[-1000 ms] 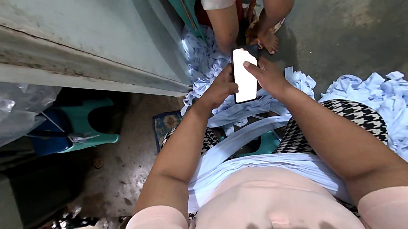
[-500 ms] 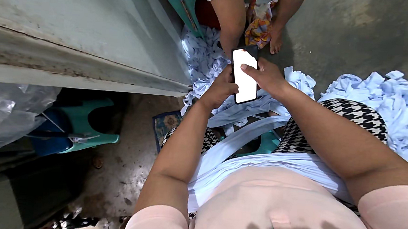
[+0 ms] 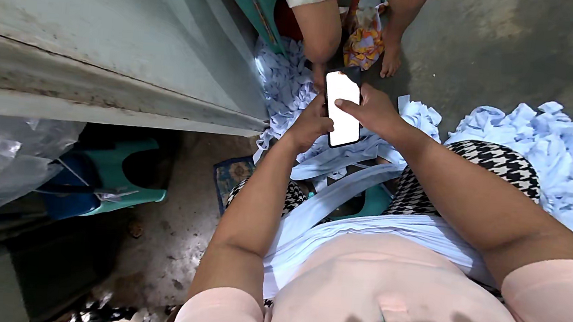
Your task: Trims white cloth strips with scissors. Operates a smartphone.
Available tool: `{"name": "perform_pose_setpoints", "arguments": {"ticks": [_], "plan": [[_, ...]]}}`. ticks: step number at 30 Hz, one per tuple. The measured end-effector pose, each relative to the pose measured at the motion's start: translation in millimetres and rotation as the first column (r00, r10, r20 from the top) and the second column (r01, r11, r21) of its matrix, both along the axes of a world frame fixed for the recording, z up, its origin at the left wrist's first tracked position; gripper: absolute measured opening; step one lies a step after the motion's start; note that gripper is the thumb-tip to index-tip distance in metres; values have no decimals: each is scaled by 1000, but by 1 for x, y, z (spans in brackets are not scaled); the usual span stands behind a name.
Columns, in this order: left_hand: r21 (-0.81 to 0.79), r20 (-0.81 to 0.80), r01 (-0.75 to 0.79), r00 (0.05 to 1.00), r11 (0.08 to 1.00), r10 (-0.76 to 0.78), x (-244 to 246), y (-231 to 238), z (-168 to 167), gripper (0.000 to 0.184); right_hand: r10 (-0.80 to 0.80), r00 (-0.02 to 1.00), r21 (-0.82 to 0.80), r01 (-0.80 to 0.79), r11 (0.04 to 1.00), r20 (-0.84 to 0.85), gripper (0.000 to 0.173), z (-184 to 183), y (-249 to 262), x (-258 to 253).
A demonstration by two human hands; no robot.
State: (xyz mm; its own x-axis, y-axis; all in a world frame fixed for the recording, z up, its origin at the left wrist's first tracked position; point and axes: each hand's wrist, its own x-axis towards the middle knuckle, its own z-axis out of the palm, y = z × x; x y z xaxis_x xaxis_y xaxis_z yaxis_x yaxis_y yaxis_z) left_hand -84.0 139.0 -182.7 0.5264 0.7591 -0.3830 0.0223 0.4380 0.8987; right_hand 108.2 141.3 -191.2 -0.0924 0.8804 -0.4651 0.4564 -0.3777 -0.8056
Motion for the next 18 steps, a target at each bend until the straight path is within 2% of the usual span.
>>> {"name": "perform_pose_setpoints", "arguments": {"ticks": [5,8,9,13,18], "plan": [[-29,-33,-14,999,999,13,1,-1,3,73,21,999,-17,-20,1000,37,61,6,0,1],[-44,-42,-26,999,999,24,0,0,3,79,15,999,-24,-14,1000,40,37,13,1,1],[-45,-43,-32,999,998,30,-1,1,3,79,3,1000,-21,-2,1000,28,34,16,1,1],[-46,-23,-46,999,998,45,-2,1,4,73,-56,997,-50,54,997,-46,36,14,2,2],[-71,-25,-61,998,996,59,-3,2,4,72,-50,996,-63,45,997,-76,34,11,3,3]]}}
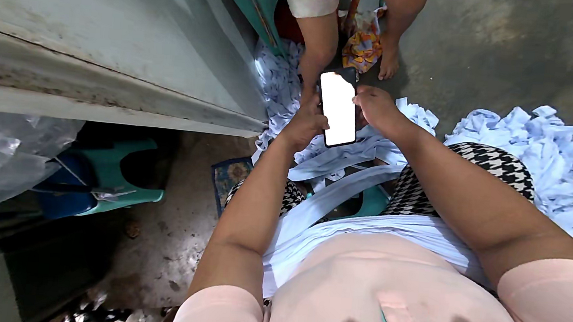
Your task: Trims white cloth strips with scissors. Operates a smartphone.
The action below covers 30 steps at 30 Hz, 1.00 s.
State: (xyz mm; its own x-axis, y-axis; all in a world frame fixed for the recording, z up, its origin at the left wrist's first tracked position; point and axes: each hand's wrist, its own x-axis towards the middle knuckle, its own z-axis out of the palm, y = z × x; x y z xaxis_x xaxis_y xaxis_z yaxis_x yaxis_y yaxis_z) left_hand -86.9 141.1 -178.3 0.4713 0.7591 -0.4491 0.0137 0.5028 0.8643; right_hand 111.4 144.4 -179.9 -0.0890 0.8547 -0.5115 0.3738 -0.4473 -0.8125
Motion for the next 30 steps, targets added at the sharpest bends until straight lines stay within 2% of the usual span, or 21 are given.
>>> {"name": "perform_pose_setpoints", "arguments": {"ticks": [10,13,20,23,30], "plan": [[8,67,-93,993,996,92,-2,3,4,67,-58,976,-73,43,996,-208,34,9,2,1],[2,85,-134,987,991,133,-4,6,3,72,-39,966,-103,13,995,-257,36,8,1,0],[6,87,-177,981,984,175,-9,9,5,70,62,963,-73,-84,994,-263,40,9,0,-2],[20,91,-177,980,984,175,-10,8,5,69,75,961,-41,-89,995,-265,44,6,0,-1],[7,110,-185,977,983,184,-11,9,4,71,104,964,-12,-110,994,-243,43,9,0,-2]]}}
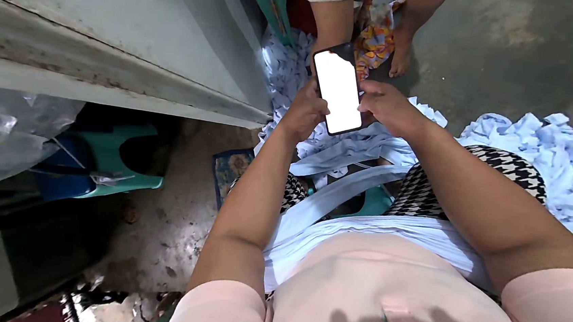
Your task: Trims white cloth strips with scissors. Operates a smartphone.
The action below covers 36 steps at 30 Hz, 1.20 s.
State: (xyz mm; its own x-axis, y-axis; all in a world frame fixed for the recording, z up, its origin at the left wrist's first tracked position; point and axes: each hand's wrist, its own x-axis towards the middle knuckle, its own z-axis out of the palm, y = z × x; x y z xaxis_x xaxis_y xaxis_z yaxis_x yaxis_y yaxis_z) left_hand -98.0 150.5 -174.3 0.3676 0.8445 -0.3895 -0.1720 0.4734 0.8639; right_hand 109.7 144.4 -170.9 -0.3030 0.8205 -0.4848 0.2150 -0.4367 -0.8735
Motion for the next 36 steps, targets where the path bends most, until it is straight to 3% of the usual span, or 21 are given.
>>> {"name": "perform_pose_setpoints", "arguments": {"ticks": [24,36], "plan": [[-12,-22,11,1000,1000,-11,3,-2,2,69,3,1000,78,-5,997,28,39,-12,-2,-2],[6,-36,26,999,1000,-26,3,-2,1,69,0,998,104,-6,995,60,48,-13,-4,-4]]}}
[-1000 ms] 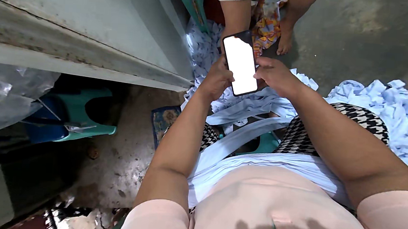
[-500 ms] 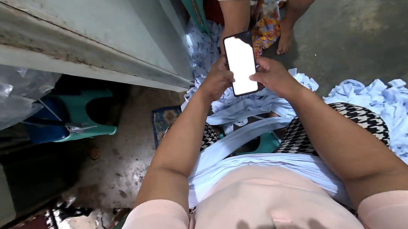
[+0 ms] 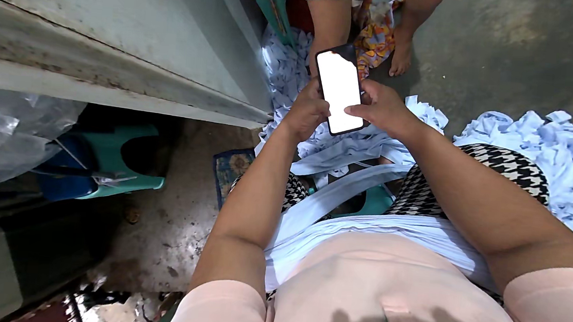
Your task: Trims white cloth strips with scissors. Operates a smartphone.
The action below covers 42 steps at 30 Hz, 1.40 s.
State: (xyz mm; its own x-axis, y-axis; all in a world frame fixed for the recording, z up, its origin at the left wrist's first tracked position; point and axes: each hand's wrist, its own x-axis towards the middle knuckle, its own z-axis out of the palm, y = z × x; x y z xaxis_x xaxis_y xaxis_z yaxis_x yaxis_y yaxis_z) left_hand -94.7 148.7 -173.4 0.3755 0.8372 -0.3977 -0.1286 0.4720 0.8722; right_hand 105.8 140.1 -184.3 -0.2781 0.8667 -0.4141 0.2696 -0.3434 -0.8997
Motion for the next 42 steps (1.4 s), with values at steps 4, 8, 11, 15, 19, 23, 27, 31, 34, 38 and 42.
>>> {"name": "perform_pose_setpoints", "arguments": {"ticks": [4,8,11,15,19,23,27,31,34,38,42], "plan": [[-3,-13,8,1000,1000,-8,0,-1,1,72,-4,999,-1,4,1000,34,53,-1,-1,-2],[9,-16,23,1000,1000,-23,1,-1,0,71,2,999,13,-2,1000,45,55,-3,-1,-2],[14,6,25,1000,1000,-25,1,-1,-2,72,7,998,35,-10,999,67,60,-7,-1,-1],[11,11,34,999,999,-34,1,-1,-5,77,7,994,39,-11,999,113,63,-10,-2,-2],[4,1,40,999,999,-40,2,-2,-3,74,-2,993,41,-3,999,114,68,-10,-3,-3],[6,-17,42,999,999,-42,3,-3,-2,73,-4,990,67,-5,998,138,74,-12,-5,-5],[4,-8,50,999,999,-50,3,-2,-2,74,2,984,77,-16,997,178,78,-11,-5,-4],[-9,-26,61,998,998,-61,5,-2,-2,75,15,975,60,-29,998,222,85,-6,-7,-6],[-6,-32,68,997,998,-68,5,-3,-1,73,24,967,57,-40,998,253,86,-5,-9,-7],[2,-22,68,997,998,-68,5,-3,-1,72,36,962,58,-53,997,270,84,-5,-8,-7],[-2,-25,61,998,998,-61,6,-3,0,71,40,961,58,-58,997,274,84,-4,-7,-6]]}}
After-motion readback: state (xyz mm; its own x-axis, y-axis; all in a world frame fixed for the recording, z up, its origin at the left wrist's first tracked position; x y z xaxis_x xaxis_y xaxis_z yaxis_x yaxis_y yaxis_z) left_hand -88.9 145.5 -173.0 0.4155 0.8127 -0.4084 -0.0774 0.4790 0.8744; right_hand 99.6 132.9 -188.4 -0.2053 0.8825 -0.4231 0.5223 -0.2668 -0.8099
